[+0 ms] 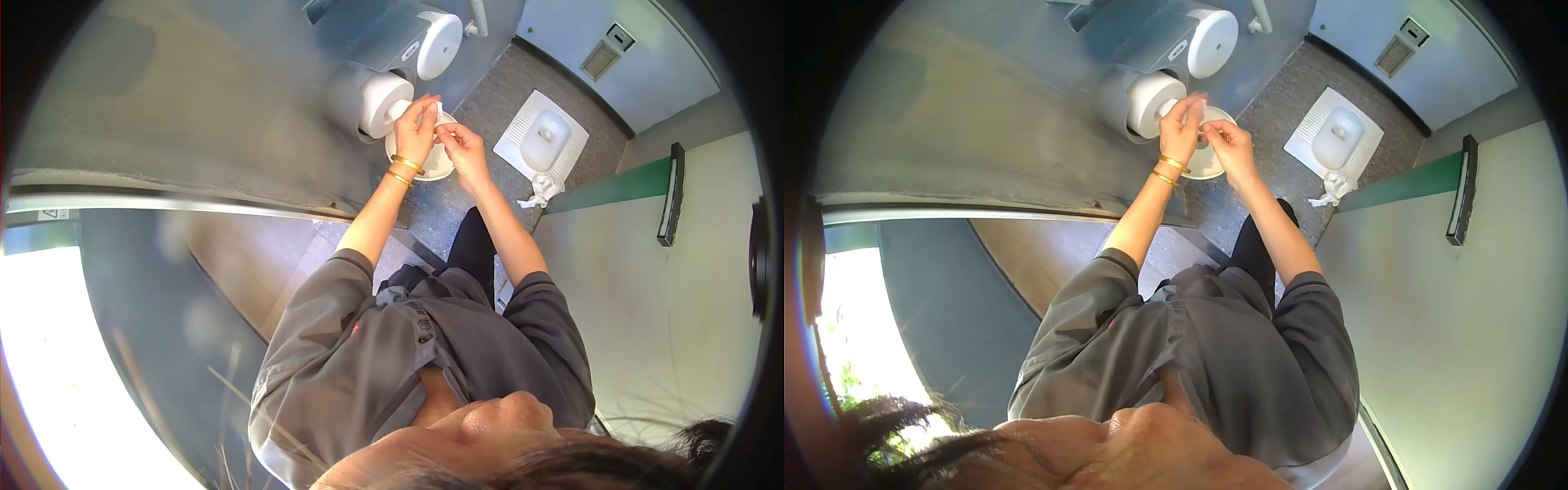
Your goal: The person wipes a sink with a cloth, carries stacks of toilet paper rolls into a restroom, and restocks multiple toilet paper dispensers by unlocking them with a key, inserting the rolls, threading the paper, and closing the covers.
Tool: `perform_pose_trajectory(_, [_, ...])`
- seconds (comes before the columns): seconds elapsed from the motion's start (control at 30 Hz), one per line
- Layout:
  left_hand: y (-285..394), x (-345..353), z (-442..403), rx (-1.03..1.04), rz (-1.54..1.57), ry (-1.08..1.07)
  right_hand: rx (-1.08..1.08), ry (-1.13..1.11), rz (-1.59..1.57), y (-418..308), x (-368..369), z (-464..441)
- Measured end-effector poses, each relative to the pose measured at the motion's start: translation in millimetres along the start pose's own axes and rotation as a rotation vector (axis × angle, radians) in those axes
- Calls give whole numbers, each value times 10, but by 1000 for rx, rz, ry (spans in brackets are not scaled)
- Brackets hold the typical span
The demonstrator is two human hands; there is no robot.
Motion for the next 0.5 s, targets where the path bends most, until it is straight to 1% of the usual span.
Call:
perform_pose_trajectory(0.03, [-2,13,-4,12,-21,-18,-31,7,4,34,-49,-36])
perform_pose_trajectory(0.13, [3,19,-38,65,-87,-56,105,-26,-37,199,-257,-107])
perform_pose_trajectory(0.2, [1,21,-58,121,-130,-62,147,-87,9,220,-281,-162])
perform_pose_trajectory(0.23, [-90,-2,-64,42,-60,-19,168,-113,29,205,-272,-162])
perform_pose_trajectory(0.33, [-290,-22,-64,-159,142,79,-149,-130,580,-5,-63,-89])
perform_pose_trajectory(0.4, [-294,-8,-31,-261,273,124,-334,112,810,-278,-35,58])
perform_pose_trajectory(0.43, [-301,6,-16,-274,269,119,-426,233,924,-397,-18,133])
perform_pose_trajectory(0.47, [-307,19,-8,-285,265,115,-440,313,898,-419,-42,156])
perform_pose_trajectory(0.5, [-312,28,-5,-296,261,111,-420,308,817,-335,-93,125])
Point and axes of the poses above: each hand's wrist, its own z-axis away from the middle knuckle, its own x-axis out of the palm, y = z × x, the point moved 8 cm from there along -z, towards the middle knuckle, and after that the axes turned 2 degrees about -x, right-handed, at the moved point
